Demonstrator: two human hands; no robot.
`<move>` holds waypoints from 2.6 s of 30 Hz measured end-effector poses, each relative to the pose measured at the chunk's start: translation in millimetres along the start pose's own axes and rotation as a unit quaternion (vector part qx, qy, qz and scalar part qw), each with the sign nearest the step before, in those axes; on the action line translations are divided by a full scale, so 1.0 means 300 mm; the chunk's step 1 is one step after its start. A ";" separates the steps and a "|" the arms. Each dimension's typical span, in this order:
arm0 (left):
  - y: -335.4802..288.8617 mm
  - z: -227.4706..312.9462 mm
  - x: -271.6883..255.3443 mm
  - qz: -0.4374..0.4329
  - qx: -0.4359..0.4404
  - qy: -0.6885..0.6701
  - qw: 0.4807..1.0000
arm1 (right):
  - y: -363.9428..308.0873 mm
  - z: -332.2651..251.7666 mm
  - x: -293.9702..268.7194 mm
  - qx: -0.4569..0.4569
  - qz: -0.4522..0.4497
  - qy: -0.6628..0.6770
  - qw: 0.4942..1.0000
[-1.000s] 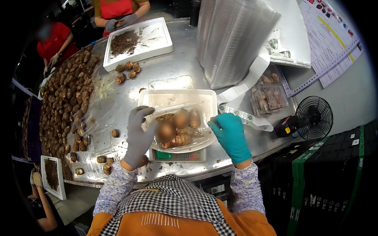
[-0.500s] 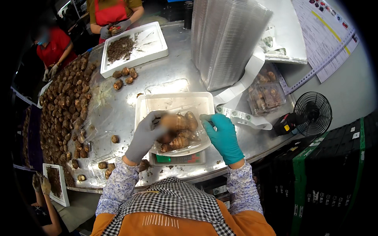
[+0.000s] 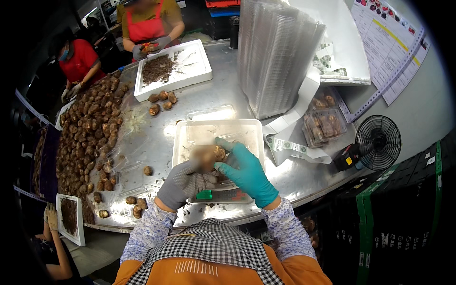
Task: The person sorts brown potatoes from a large pile on a stainless steel table into clear plastic containers. They weigh the containers on a digital scale, add more potatoes as needed, and then move the filled containers to a stack.
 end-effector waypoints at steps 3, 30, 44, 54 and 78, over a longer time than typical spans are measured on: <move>-0.003 -0.021 -0.030 -0.011 -0.027 -0.030 0.999 | -0.005 0.034 0.018 0.015 0.028 0.018 0.999; 0.108 -0.034 0.085 0.227 0.305 0.843 0.381 | 0.216 0.243 -0.195 0.171 0.138 0.037 0.975; -0.102 0.063 -0.102 0.252 0.420 0.694 0.527 | 0.104 0.203 -0.205 -0.028 0.024 0.091 0.995; -0.158 -0.134 -0.091 0.249 0.181 0.523 0.795 | -0.180 0.232 -0.077 0.102 0.161 0.001 0.982; -0.321 0.198 -0.260 0.347 0.290 0.353 0.819 | -0.457 0.208 -0.126 0.096 0.393 0.107 0.908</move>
Point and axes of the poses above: each hand's wrist, its own y-axis towards the middle knuckle, its own x-axis out of the palm, z = x × y, the point moved 1 cm from there along y, towards the middle knuckle, and after that the axes turned 3 degrees about -z, right-handed, at the moved point
